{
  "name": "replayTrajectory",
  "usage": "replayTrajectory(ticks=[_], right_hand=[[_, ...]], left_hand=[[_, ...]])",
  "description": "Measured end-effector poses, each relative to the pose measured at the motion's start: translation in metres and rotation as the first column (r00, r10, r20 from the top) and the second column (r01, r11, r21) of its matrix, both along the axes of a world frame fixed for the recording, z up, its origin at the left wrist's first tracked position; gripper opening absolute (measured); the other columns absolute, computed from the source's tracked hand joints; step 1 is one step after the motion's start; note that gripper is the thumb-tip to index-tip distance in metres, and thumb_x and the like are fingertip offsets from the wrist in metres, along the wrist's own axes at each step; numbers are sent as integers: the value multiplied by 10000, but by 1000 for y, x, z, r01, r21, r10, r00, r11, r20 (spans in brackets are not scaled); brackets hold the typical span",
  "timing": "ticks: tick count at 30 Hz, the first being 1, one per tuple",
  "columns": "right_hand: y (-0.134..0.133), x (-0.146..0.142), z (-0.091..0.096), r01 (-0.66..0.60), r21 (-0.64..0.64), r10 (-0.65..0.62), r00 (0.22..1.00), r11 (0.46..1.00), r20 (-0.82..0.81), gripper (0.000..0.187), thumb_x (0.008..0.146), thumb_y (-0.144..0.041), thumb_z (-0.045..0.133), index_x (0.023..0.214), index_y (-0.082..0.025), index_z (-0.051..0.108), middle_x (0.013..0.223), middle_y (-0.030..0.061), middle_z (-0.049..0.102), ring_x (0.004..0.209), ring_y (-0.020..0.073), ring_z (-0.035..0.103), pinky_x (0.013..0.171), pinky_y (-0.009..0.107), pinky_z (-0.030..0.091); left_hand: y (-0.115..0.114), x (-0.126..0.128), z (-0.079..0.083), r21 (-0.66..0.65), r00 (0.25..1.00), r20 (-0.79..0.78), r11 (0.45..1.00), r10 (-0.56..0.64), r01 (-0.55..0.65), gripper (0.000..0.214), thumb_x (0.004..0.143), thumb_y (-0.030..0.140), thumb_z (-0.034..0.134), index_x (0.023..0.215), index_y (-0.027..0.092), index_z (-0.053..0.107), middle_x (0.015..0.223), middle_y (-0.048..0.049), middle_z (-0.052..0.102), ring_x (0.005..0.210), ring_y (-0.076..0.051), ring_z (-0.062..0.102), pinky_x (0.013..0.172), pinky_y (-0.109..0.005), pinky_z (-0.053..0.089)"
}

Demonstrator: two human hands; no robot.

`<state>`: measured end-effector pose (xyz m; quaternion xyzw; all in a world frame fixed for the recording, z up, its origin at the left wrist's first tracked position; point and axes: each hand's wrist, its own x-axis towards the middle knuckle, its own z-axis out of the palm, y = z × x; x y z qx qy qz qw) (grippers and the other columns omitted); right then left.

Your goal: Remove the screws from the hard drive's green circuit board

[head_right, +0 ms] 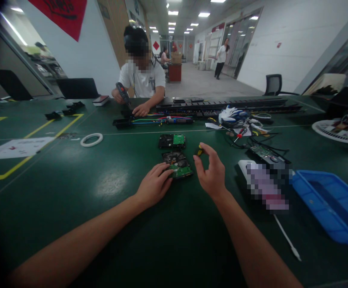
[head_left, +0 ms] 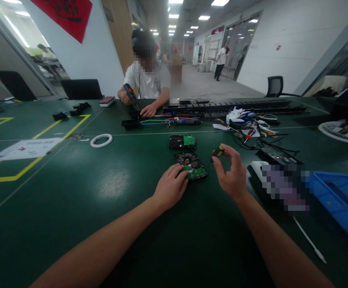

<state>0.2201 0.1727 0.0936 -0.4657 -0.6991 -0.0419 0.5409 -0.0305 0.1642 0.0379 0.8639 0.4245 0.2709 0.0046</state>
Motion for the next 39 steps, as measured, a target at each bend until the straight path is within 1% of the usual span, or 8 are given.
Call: replayTrajectory(ticks=[4,9,17,24,29,32,36,39], right_hand=[[-2,-1,1,24,11,-24,999,1000,22,540,963,-263,686,1478,-312,532,1366,83,703,1167,280,728,1044,529,615],[-1,0,0,-6,-19,5,1000,1000,-2,540,983,-237,642,1503,-302,510,1383,92,694,1178,274,730,1059,525,608],[-3,-3,4,-2,30,0,999,1000,54,554,951,-227,695,1477,-305,538,1357,79,706,1187,274,716,1065,508,600],[1,-1,-2,7,7,-6,999,1000,-36,557,935,-242,718,1455,-289,524,1304,96,700,1132,282,738,1025,520,619],[-1,-2,2,24,54,-26,999,998,45,542,944,-232,717,1450,-318,543,1289,73,714,1123,273,730,1022,515,617],[-2,-1,4,20,25,-22,997,1000,76,537,969,-234,678,1478,-324,532,1323,73,711,1161,277,720,1047,522,603],[0,1,1,-21,-57,21,1000,998,3,546,993,-244,628,1514,-308,476,1363,89,695,1160,274,730,1057,524,600],[0,0,0,-14,-39,14,1000,999,-7,543,974,-259,668,1485,-311,493,1345,82,698,1125,266,739,1031,504,616]], left_hand=[[0,0,0,-3,1000,11,1000,0,0,348,1052,296,559,1388,223,615,1472,-135,597,1446,-335,517,1155,-575,528],[-1,0,1,-5,1000,-2,1000,-3,3,344,1063,298,538,1386,209,615,1468,-142,596,1447,-339,512,1160,-575,523],[0,1,-1,11,1000,1,1000,5,-5,332,1056,293,555,1365,199,633,1455,-146,605,1437,-335,521,1183,-553,506],[0,1,0,8,1000,-9,1000,7,-7,343,1060,304,552,1387,223,614,1467,-131,601,1445,-337,519,1156,-574,529],[0,1,0,7,1000,-14,1000,9,-9,345,1060,301,555,1382,195,624,1461,-151,602,1447,-339,512,1163,-561,522],[0,1,1,11,1000,-7,1000,6,-6,344,1058,300,562,1378,191,627,1458,-150,604,1448,-337,513,1171,-553,515],[-1,1,1,10,1000,-16,1000,5,-5,342,1066,303,549,1379,187,624,1466,-150,597,1445,-336,513,1172,-553,515],[-1,1,2,6,1000,-17,1000,1,-1,338,1066,299,544,1375,186,623,1460,-152,599,1439,-333,517,1170,-554,517]])
